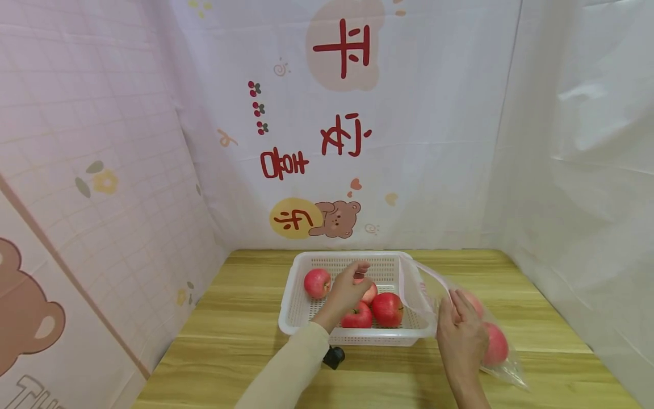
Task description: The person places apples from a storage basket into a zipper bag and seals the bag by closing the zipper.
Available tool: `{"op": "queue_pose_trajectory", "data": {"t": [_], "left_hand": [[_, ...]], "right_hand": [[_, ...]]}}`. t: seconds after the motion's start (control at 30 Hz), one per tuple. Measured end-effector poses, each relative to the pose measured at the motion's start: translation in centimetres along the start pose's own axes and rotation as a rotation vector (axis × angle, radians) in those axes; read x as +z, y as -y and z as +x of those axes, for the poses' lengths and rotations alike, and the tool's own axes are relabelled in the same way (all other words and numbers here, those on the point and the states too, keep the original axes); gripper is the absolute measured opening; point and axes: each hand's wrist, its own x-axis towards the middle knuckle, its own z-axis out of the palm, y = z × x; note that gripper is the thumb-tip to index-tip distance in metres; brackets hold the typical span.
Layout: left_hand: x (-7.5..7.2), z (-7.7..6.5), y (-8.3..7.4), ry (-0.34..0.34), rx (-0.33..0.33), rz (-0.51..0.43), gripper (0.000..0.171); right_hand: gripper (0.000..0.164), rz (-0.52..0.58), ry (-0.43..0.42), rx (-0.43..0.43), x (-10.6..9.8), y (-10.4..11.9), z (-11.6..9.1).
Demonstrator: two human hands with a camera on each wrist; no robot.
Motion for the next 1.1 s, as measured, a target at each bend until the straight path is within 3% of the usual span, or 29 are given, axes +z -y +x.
{"op": "queue_pose_trajectory", "data": {"t": [0.23, 0.47, 0.63, 1.1], "left_hand": [[-1.7, -0.2, 1.6, -0.001, 0.001, 0.020, 0.040], [-2.9, -0.6, 2.8, 0.010, -0.050, 0.053, 0.042], [-3.3, -1.0, 3.3, 0.005, -0.042, 0.052, 0.041], [-3.6, -1.3, 4.6, 0.044, -0.121, 0.090, 0.052]], "right_hand": [[0.034, 0.006, 0.006, 0.004, -0.1, 0.0, -0.1], [0.034, 0.004, 0.020, 0.025, -0.2, 0.2, -0.2], [0.034, -0.006, 0.022, 0.019, -0.2, 0.3, -0.4], [0.036, -0.014, 0.029, 0.047, -0.2, 0.4, -0.3]]}}
